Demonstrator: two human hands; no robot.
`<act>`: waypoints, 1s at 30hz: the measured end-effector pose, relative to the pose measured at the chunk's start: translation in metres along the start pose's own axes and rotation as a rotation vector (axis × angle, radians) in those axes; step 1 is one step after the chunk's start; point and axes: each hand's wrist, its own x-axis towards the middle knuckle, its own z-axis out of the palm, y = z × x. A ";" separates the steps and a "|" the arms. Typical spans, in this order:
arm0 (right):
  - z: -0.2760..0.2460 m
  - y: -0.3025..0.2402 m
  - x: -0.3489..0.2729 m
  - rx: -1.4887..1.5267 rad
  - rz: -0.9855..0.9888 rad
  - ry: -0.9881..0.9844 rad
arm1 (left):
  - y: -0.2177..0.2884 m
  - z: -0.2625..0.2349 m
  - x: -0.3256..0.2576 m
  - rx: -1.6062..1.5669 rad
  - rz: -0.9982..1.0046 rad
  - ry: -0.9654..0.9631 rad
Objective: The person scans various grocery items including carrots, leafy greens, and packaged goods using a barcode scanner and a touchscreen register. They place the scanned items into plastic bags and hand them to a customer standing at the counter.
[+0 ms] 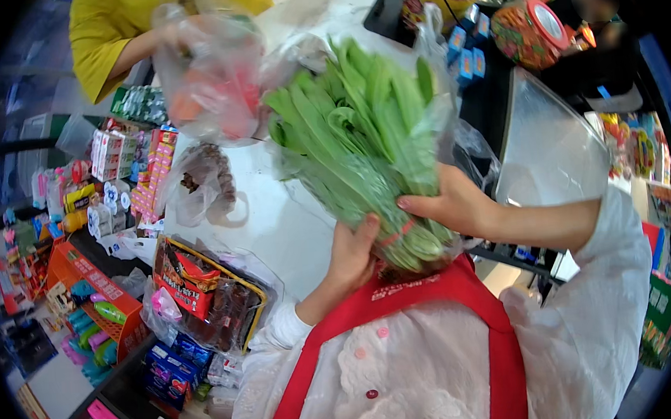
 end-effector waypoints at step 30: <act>-0.024 -0.264 0.292 -0.652 -1.270 0.315 | 0.316 -0.076 0.192 0.672 1.298 0.114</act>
